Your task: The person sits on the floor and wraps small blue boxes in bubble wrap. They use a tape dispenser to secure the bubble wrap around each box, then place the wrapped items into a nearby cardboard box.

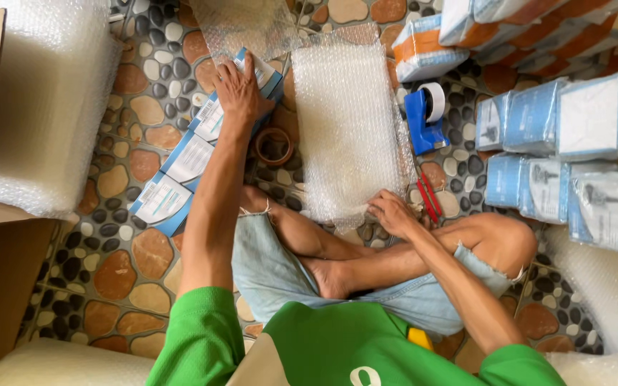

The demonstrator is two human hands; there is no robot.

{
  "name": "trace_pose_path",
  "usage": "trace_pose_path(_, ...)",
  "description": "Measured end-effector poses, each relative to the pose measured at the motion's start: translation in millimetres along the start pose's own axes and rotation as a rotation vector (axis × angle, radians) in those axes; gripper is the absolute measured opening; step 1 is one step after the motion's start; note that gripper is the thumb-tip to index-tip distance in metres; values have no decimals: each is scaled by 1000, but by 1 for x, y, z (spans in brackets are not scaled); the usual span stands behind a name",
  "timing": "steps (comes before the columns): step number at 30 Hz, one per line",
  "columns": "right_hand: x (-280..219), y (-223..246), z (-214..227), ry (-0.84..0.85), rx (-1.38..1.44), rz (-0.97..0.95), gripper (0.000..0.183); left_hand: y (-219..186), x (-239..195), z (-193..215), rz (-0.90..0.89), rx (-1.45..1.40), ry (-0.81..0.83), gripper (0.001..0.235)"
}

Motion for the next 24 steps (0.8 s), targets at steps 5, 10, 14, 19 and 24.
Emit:
trace_pose_path(5, -15, 11, -2, 13, 47, -57, 34, -19, -11, 41, -67, -131, -364, 132)
trace_pose_path(10, -7, 0, -19, -31, -13, -34, 30, -73, -70, 72, -194, -812, -263, 154)
trace_pose_path(14, -3, -25, -40, -101, 2, -33, 32, -127, -126, 24, -329, -1078, -165, 139)
trace_pose_path(19, -10, -9, -27, -127, 16, 0, 25, -149, -148, -41, -300, -1185, -83, 128)
trace_pose_path(24, -10, -3, -20, -105, 46, 49, 22, -146, -148, -28, -329, -1146, -45, 130)
Point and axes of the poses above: each hand's wrist, its own x-axis towards the middle knuckle, its own z-axis out of the back of the hand, y = z × x, the point moved 3 cm from there along x, towards the middle knuckle, and after that the axes turned 10 degrees about -y, right-handed, at the moved point
